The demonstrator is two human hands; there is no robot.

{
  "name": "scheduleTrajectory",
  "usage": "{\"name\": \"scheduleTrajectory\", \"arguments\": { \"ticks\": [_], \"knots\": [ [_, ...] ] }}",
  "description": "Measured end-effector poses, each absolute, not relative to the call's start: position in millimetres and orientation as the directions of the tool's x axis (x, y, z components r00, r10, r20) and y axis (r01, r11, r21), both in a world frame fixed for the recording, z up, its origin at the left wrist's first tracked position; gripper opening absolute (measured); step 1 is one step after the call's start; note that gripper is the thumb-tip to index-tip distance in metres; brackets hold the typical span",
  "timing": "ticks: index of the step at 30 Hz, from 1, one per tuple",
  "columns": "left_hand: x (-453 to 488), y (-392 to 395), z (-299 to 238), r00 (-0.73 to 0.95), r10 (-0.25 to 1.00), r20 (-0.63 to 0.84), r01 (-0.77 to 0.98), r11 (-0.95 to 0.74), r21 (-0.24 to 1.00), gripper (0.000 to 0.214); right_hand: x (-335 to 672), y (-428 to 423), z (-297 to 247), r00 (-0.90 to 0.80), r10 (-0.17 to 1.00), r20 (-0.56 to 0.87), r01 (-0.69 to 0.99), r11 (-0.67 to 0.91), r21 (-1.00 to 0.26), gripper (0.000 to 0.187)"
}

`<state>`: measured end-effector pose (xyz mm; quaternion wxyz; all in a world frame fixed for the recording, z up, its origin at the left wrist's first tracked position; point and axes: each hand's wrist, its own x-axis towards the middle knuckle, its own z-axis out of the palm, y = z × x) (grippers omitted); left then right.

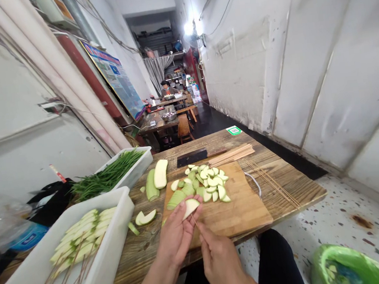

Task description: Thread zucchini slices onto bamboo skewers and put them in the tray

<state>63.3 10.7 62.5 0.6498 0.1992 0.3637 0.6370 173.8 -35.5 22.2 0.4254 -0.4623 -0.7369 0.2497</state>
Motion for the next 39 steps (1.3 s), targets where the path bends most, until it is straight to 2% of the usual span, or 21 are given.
{"name": "scheduleTrajectory", "arguments": {
  "ticks": [11, 19, 25, 39],
  "knots": [
    [64, 13, 58, -0.078, 0.972, -0.222, -0.694, 0.107, 0.712, 0.023, 174, -38, 25, -0.278, 0.915, 0.292, 0.443, 0.392, -0.806, 0.045],
    [65, 9, 57, -0.045, 0.983, -0.180, -0.637, 0.110, 0.763, 0.024, 173, -38, 27, -0.245, 0.921, 0.302, 0.395, 0.380, -0.837, 0.042],
    [65, 7, 53, -0.048, 0.979, -0.200, -0.629, 0.126, 0.767, 0.025, 171, -38, 26, -0.230, 0.928, 0.294, 0.350, 0.361, -0.864, 0.039],
    [66, 6, 39, -0.052, 0.964, -0.263, -0.651, 0.166, 0.740, 0.022, 169, -34, 15, -0.198, 0.934, 0.296, 0.363, 0.351, -0.863, 0.032]
  ]
}}
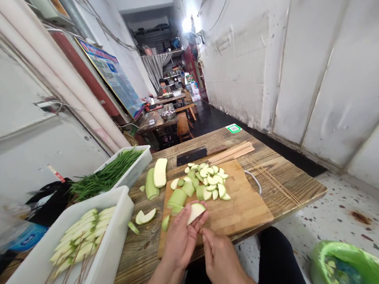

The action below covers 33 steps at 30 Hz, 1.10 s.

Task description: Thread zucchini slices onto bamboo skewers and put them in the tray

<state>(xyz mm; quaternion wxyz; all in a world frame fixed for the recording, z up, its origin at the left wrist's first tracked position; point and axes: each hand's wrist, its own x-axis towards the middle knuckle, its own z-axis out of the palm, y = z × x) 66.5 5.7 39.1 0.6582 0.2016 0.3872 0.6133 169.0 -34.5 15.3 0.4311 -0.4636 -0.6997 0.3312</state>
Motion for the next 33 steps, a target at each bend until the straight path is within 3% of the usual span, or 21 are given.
{"name": "scheduleTrajectory", "arguments": {
  "ticks": [7, 13, 19, 25, 33],
  "knots": [
    [69, 3, 34, -0.049, 0.958, -0.284, -0.663, 0.181, 0.727, 0.020, 168, -30, 8, -0.174, 0.945, 0.277, 0.439, 0.327, -0.837, 0.032],
    [65, 3, 36, -0.016, 0.948, -0.318, -0.724, 0.208, 0.658, 0.033, 169, -26, 9, -0.154, 0.955, 0.252, 0.416, 0.294, -0.861, 0.032],
    [62, 6, 40, -0.093, 0.951, -0.296, -0.678, 0.157, 0.718, 0.020, 172, -33, 11, -0.152, 0.962, 0.224, 0.378, 0.267, -0.886, 0.024],
    [52, 13, 39, -0.178, 0.934, -0.310, -0.672, 0.114, 0.732, 0.016, 177, -51, 4, -0.233, 0.940, 0.249, 0.418, 0.328, -0.847, 0.030],
    [66, -1, 32, -0.120, 0.926, -0.357, -0.663, 0.193, 0.723, 0.012, 178, -51, 3, -0.179, 0.936, 0.304, 0.372, 0.350, -0.860, 0.031]
  ]
}}
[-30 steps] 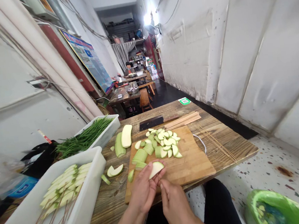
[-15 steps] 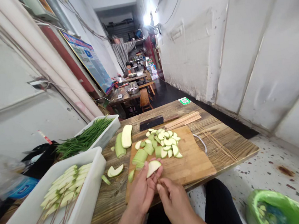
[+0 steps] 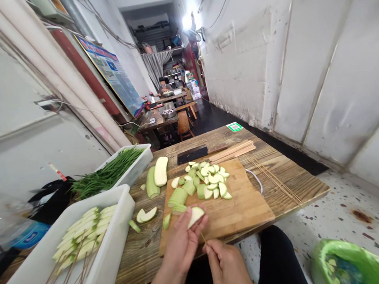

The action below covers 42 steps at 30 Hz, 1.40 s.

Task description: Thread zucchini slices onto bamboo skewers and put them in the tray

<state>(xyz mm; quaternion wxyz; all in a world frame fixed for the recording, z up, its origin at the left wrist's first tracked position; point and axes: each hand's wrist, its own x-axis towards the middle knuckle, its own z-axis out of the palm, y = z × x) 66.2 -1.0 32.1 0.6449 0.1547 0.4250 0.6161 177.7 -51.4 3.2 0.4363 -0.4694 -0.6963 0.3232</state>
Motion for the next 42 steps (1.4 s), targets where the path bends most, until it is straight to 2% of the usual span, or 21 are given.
{"name": "scheduleTrajectory", "arguments": {
  "ticks": [5, 8, 10, 11, 12, 13, 15, 16, 18, 20, 23, 28, 31, 34, 42],
  "knots": [
    [89, -20, 23, 0.050, 0.944, -0.326, -0.667, 0.275, 0.693, 0.030, 179, -42, 2, -0.102, 0.957, 0.271, 0.377, 0.289, -0.880, 0.030],
    [87, -26, 19, 0.057, 0.943, -0.328, -0.593, 0.297, 0.749, 0.039, 183, -40, 2, -0.096, 0.961, 0.261, 0.367, 0.278, -0.888, 0.031],
    [75, -27, 17, -0.054, 0.955, -0.291, -0.422, 0.242, 0.874, 0.044, 186, -39, 2, -0.091, 0.957, 0.274, 0.358, 0.288, -0.888, 0.032],
    [66, -26, 16, -0.157, 0.963, -0.221, -0.272, 0.173, 0.947, 0.047, 187, -39, 3, -0.081, 0.956, 0.282, 0.357, 0.292, -0.887, 0.032],
    [56, -25, 14, -0.267, 0.958, -0.105, -0.071, 0.089, 0.994, 0.051, 189, -39, 4, -0.066, 0.954, 0.292, 0.360, 0.296, -0.885, 0.032],
    [46, -23, 11, -0.361, 0.931, 0.046, 0.166, 0.015, 0.986, 0.057, 190, -38, 4, -0.052, 0.952, 0.301, 0.365, 0.299, -0.882, 0.032],
    [27, -16, 6, -0.418, 0.854, 0.310, 0.598, 0.002, 0.801, 0.069, 191, -38, 5, -0.030, 0.950, 0.310, 0.381, 0.297, -0.876, 0.032],
    [20, -12, 3, -0.410, 0.829, 0.381, 0.739, 0.057, 0.671, 0.071, 191, -38, 5, -0.030, 0.951, 0.306, 0.387, 0.294, -0.874, 0.032],
    [12, -3, -1, -0.375, 0.826, 0.422, 0.881, 0.175, 0.440, 0.066, 191, -38, 5, -0.037, 0.954, 0.297, 0.389, 0.288, -0.875, 0.033],
    [11, 4, -3, -0.344, 0.852, 0.395, 0.926, 0.238, 0.293, 0.057, 190, -39, 5, -0.045, 0.955, 0.293, 0.382, 0.287, -0.878, 0.033],
    [14, 9, -2, -0.325, 0.874, 0.361, 0.942, 0.266, 0.203, 0.048, 189, -41, 6, -0.054, 0.954, 0.297, 0.377, 0.294, -0.878, 0.033],
    [9, 10, 0, -0.277, 0.879, 0.388, 0.956, 0.212, 0.201, 0.046, 192, -44, 8, -0.078, 0.963, 0.258, 0.372, 0.268, -0.889, 0.032],
    [2, 11, 5, -0.214, 0.923, 0.319, 0.967, 0.153, 0.205, 0.043, 192, -44, 9, -0.102, 0.961, 0.256, 0.355, 0.275, -0.894, 0.031],
    [2, 13, 10, -0.226, 0.937, 0.266, 0.964, 0.176, 0.200, 0.041, 190, -44, 8, -0.125, 0.962, 0.244, 0.347, 0.273, -0.897, 0.030],
    [9, 11, 3, -0.301, 0.877, 0.374, 0.946, 0.224, 0.236, 0.043, 191, -45, 10, -0.144, 0.959, 0.246, 0.355, 0.281, -0.891, 0.029]
  ]
}}
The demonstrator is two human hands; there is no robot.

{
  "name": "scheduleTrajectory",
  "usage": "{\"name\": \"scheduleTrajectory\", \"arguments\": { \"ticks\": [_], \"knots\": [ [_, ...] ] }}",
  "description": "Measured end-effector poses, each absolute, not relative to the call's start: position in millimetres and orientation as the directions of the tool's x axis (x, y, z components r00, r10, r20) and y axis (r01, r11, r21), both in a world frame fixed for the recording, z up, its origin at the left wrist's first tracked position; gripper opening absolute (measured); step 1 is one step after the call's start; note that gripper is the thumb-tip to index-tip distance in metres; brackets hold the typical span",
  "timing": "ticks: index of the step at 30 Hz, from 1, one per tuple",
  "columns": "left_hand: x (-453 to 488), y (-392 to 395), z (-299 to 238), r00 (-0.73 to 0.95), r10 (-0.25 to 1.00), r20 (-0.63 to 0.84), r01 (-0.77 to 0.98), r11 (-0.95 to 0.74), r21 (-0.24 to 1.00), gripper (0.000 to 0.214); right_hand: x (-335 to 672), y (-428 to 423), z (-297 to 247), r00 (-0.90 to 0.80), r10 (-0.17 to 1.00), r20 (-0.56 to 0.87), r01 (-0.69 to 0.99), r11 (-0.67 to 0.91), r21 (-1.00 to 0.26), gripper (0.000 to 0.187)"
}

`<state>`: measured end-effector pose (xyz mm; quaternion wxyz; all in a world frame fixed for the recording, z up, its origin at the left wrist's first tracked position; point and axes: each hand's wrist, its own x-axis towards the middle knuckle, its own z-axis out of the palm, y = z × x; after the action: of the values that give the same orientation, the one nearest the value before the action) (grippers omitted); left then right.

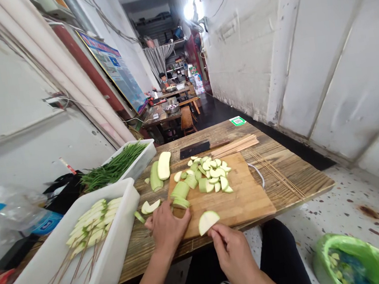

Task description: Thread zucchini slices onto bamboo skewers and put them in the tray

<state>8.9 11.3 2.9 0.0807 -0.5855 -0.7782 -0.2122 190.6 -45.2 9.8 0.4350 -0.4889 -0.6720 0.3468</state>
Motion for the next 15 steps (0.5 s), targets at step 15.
{"name": "scheduleTrajectory", "arguments": {
  "ticks": [15],
  "knots": [
    [-23, 21, 27, -0.024, 0.991, 0.132, 0.993, 0.008, 0.118, 0.033, 189, -46, 9, -0.188, 0.952, 0.242, 0.353, 0.295, -0.888, 0.028]
  ]
}}
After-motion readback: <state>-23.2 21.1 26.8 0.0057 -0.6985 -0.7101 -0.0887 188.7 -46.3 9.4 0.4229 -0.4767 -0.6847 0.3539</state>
